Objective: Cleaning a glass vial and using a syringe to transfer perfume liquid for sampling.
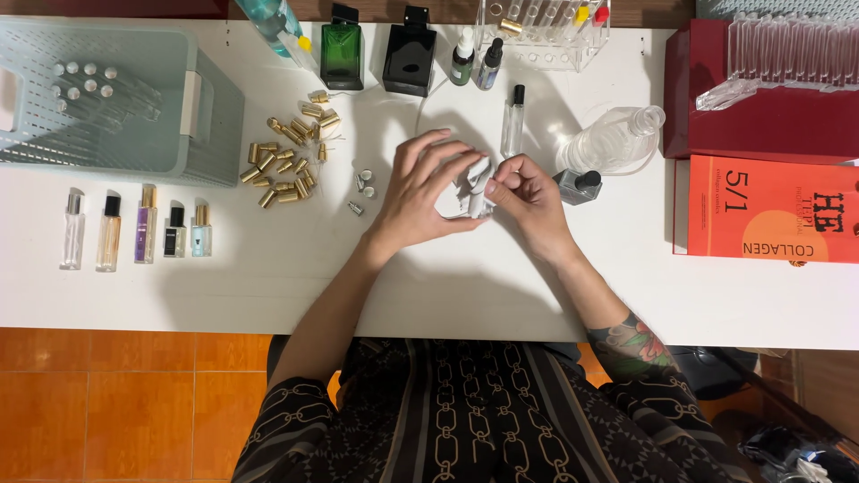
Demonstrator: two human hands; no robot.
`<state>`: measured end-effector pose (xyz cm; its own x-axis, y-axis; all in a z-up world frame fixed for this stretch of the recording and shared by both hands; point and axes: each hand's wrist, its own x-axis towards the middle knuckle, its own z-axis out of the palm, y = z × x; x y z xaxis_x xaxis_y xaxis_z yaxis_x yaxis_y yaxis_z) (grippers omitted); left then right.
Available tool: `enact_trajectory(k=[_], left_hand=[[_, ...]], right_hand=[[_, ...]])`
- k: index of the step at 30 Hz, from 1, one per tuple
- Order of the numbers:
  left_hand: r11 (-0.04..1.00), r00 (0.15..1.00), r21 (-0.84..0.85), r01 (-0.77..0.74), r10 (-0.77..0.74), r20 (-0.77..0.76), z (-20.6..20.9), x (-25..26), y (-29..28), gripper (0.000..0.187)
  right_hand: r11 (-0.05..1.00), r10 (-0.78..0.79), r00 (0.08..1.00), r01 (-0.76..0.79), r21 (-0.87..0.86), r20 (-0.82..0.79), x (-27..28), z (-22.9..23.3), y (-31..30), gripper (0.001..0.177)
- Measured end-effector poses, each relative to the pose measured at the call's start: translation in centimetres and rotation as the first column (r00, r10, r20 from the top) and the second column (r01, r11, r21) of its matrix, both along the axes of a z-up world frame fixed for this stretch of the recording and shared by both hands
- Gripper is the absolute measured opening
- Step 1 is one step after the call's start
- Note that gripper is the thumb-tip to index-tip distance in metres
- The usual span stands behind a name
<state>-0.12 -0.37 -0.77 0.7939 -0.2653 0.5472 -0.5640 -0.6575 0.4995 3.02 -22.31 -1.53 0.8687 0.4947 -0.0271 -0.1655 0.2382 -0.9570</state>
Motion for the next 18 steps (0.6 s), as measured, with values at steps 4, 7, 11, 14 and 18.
enact_trajectory(k=[4,7,11,14,18], left_hand=[[0.993,0.993,-0.019,-0.117,0.117,0.007,-0.2,0.3,0.5,0.086],[0.996,0.997,-0.028,-0.079,0.079,0.003,-0.1,0.2,0.6,0.087],[0.999,0.999,0.022,0.033,-0.034,0.019,-0.3,0.2,0.0,0.087],[0.998,0.998,0.029,-0.052,0.051,0.024,-0.5,0.2,0.2,0.088],[0.997,0.997,0.011,-0.075,0.075,-0.024,0.0,0.1,0.9,0.087]], right_hand=[[0.993,0.059,0.998,-0.056,-0.105,0.02,-0.2,0.3,-0.1,0.012],[0.994,0.046,0.999,-0.044,-0.096,0.027,-0.1,-0.2,-0.2,0.015],[0.999,-0.002,1.0,0.002,-0.044,-0.005,0.3,0.2,-0.3,0.012],[0.993,0.042,0.999,-0.042,-0.109,-0.002,0.1,1.0,-0.3,0.012],[0.986,0.105,0.994,-0.103,-0.135,0.01,-0.1,1.7,-0.1,0.015]])
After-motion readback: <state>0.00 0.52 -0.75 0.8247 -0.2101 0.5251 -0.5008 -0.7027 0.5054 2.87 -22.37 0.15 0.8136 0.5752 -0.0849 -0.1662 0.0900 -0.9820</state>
